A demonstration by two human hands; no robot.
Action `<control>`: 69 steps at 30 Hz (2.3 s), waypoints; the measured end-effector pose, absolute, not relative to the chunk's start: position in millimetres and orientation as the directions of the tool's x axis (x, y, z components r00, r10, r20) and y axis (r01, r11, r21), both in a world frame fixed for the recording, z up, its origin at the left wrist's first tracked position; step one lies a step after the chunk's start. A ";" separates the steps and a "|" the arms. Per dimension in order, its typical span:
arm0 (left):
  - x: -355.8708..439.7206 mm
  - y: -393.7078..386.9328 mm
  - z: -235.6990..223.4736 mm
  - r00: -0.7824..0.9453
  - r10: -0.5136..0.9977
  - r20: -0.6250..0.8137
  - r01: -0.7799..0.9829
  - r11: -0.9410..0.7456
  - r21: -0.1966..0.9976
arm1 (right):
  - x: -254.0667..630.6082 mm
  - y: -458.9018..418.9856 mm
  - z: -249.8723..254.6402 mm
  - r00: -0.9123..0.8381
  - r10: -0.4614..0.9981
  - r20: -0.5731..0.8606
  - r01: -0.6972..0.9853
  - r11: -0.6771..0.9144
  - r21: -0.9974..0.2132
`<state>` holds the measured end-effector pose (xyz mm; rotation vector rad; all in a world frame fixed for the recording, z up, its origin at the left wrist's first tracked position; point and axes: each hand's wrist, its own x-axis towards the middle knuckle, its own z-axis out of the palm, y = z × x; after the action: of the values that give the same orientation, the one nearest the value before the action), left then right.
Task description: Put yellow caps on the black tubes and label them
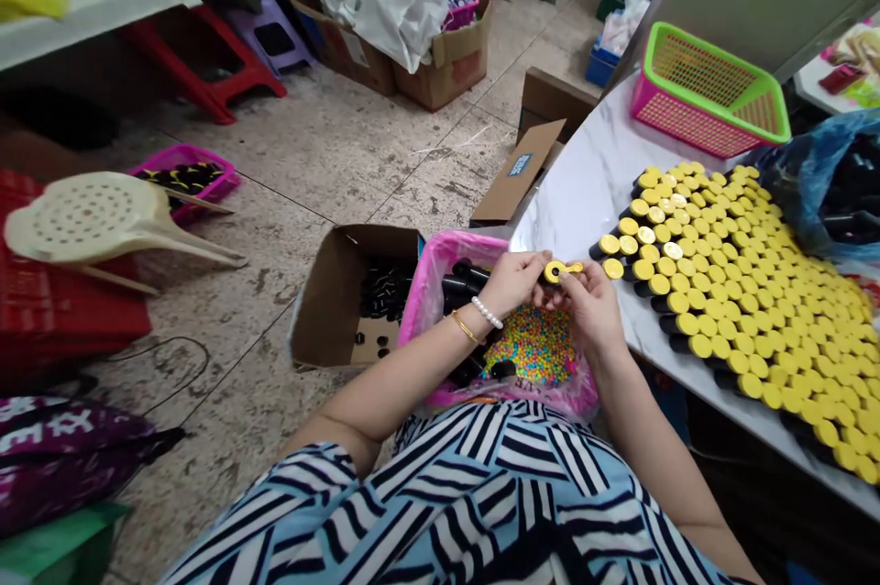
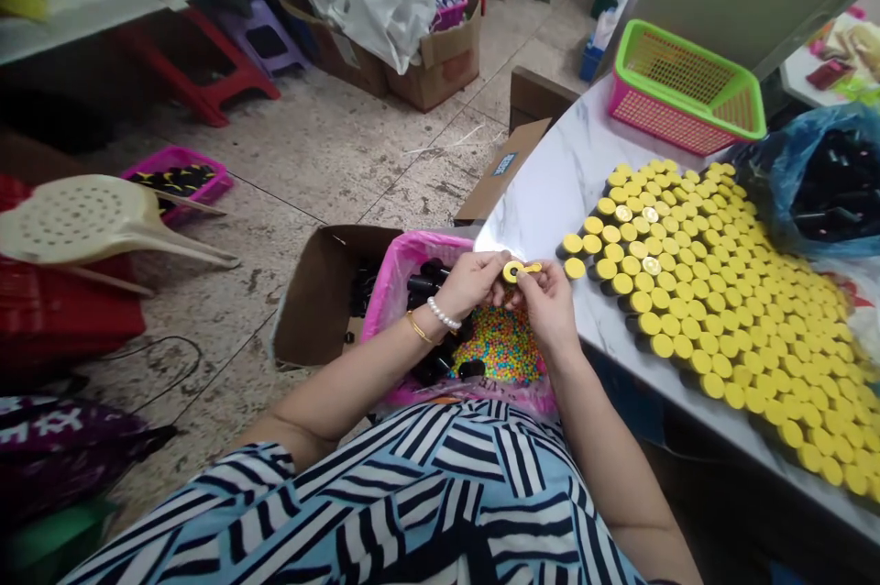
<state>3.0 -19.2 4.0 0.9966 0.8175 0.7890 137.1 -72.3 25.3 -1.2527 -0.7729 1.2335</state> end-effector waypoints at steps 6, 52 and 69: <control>-6.8 -17.0 7.3 0.619 0.760 -0.197 -0.271 0.442 0.855 | 138.7 -67.3 28.0 0.186 0.964 -0.189 -0.239 -0.142 -0.961; 1.2 -0.2 29.5 0.528 0.785 0.325 0.299 -0.530 0.794 | 144.8 -85.7 37.0 0.142 0.941 -0.307 -0.447 -0.215 -0.868; -16.8 9.9 -0.6 0.564 0.668 0.485 0.267 -0.704 0.658 | 135.7 -81.0 50.8 0.214 0.952 -0.219 -0.252 -0.162 -0.954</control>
<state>-16.8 9.9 -0.6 2.2764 0.7485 1.0132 135.7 -81.0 50.8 -1.2750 -0.7620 1.2656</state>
